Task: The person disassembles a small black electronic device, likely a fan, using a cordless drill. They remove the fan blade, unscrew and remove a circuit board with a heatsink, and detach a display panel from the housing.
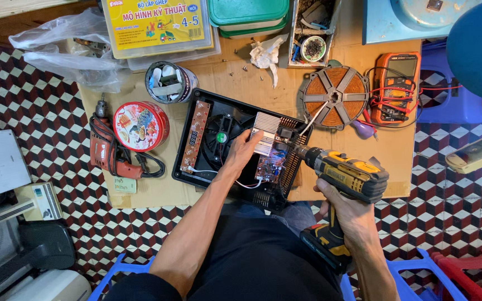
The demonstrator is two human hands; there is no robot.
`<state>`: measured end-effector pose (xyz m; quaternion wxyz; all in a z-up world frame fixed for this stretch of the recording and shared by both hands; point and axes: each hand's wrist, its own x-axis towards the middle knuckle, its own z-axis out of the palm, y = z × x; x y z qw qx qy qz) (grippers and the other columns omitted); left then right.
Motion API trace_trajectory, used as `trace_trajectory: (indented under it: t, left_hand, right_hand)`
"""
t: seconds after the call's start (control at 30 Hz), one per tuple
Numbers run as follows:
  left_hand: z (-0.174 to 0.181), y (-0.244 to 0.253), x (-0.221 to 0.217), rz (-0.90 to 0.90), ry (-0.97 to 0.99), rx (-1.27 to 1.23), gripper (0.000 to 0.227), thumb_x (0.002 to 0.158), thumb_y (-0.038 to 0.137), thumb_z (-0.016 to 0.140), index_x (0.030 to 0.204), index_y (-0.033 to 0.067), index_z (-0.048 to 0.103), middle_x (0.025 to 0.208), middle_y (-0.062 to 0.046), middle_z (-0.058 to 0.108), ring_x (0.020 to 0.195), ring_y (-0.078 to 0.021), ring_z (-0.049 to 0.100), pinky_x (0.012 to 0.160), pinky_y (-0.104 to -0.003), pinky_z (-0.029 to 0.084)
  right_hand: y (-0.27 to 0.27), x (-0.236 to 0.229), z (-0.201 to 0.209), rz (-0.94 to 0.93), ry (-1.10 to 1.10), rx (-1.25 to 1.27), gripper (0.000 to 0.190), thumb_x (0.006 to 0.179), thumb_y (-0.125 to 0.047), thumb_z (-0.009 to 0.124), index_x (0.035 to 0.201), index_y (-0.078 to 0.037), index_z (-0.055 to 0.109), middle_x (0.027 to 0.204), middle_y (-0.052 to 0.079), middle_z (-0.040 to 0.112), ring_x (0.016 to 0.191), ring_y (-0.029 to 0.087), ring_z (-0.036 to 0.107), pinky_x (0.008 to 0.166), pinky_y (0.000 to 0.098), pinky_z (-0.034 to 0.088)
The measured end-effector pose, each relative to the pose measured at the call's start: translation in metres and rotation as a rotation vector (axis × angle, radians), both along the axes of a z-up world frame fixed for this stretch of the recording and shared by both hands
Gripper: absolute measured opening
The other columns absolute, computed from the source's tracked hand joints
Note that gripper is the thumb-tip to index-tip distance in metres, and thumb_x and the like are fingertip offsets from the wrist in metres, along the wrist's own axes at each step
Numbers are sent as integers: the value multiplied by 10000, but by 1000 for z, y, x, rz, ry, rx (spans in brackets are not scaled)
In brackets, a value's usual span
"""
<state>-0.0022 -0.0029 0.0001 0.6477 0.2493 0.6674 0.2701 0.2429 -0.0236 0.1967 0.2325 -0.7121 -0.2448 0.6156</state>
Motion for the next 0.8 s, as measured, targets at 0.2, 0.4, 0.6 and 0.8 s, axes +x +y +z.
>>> trace_trajectory:
  t: [0.2, 0.4, 0.6, 0.8]
  left_hand:
    - [-1, -11, -12, 50, -63, -106, 581, 930, 425, 647, 1383, 64, 601, 1230, -75, 703, 1080, -152, 655, 890, -336, 523]
    - [20, -34, -1, 147, 330, 163, 523, 970, 359, 663, 1374, 33, 593, 1203, -116, 651, 1059, -164, 648, 851, -305, 605]
    - [31, -15, 24, 273, -77, 190, 417, 1009, 263, 667, 1301, -35, 670, 1049, -93, 728, 926, -142, 704, 853, -272, 605]
    - [17, 15, 43, 351, -513, -72, 410, 964, 234, 706, 1271, -31, 650, 1028, -93, 712, 884, -177, 715, 821, -298, 622]
  right_hand:
    - [-9, 6, 0, -76, 44, 67, 271, 857, -112, 753, 1098, -4, 693, 906, 107, 756, 524, 117, 589, 472, 238, 503]
    - [-12, 11, 2, -109, 27, 57, 283, 868, -119, 754, 1119, -6, 691, 920, 130, 758, 535, 119, 598, 462, 235, 482]
    - [-15, 15, 4, -153, 97, 50, 245, 885, -100, 733, 1099, 13, 697, 946, 144, 770, 552, 114, 600, 471, 226, 494]
    - [-12, 11, 7, -229, 138, 25, 250, 874, -89, 716, 1100, 17, 693, 955, 210, 778, 530, 151, 606, 445, 259, 499]
